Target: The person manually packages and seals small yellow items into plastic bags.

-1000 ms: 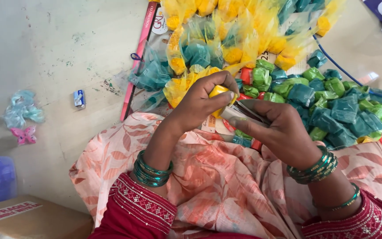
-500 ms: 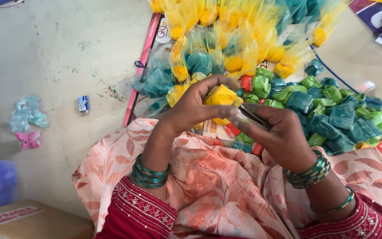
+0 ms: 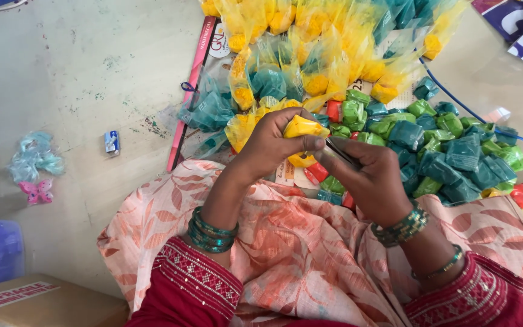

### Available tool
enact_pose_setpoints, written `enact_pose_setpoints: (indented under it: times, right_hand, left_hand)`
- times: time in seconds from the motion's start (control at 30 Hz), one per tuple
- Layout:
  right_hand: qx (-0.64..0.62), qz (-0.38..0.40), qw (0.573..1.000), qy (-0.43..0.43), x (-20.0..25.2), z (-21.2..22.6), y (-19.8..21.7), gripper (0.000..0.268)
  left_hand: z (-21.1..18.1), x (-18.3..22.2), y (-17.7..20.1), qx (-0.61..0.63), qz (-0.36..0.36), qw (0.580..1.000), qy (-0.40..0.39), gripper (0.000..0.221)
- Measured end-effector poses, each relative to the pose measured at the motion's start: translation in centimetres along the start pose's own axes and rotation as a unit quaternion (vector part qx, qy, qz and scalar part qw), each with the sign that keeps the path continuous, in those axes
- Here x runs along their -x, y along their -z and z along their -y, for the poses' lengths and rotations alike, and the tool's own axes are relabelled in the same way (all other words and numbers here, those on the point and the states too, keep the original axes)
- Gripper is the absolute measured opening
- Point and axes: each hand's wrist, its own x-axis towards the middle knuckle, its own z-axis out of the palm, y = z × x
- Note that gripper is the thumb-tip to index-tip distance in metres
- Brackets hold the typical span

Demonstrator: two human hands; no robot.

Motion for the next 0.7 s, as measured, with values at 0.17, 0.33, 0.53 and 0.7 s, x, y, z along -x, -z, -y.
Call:
enact_pose_setpoints:
  times: [0.17,0.33,0.53,0.7]
  right_hand:
    - [0.084,-0.019,0.996,-0.037,-0.5,-0.2,-0.6,0.027]
    - [0.022,-0.043,0.999,0.005,-0.1,0.0,-1.7,0.028]
    - [0.001,-0.017,0.999,0.050,-0.2,-1.6,-3.4,0.042]
    - [0.301,0.100,0.946,-0.069,-0.4,-4.4,-6.4,0.051]
  left_hand:
    - [0.5,-0.3,-0.8,-0.090,-0.078,0.992,-0.050,0.024]
    - [1.1,-0.6,-1.0,-0.187,-0.145,0.966,-0.102,0.020]
    - [3.6,-1.4,2.3,-0.135,-0.222,0.957,-0.130,0.009]
    - [4.5,-1.2,4.3,0.011,-0.299,0.943,-0.146,0.014]
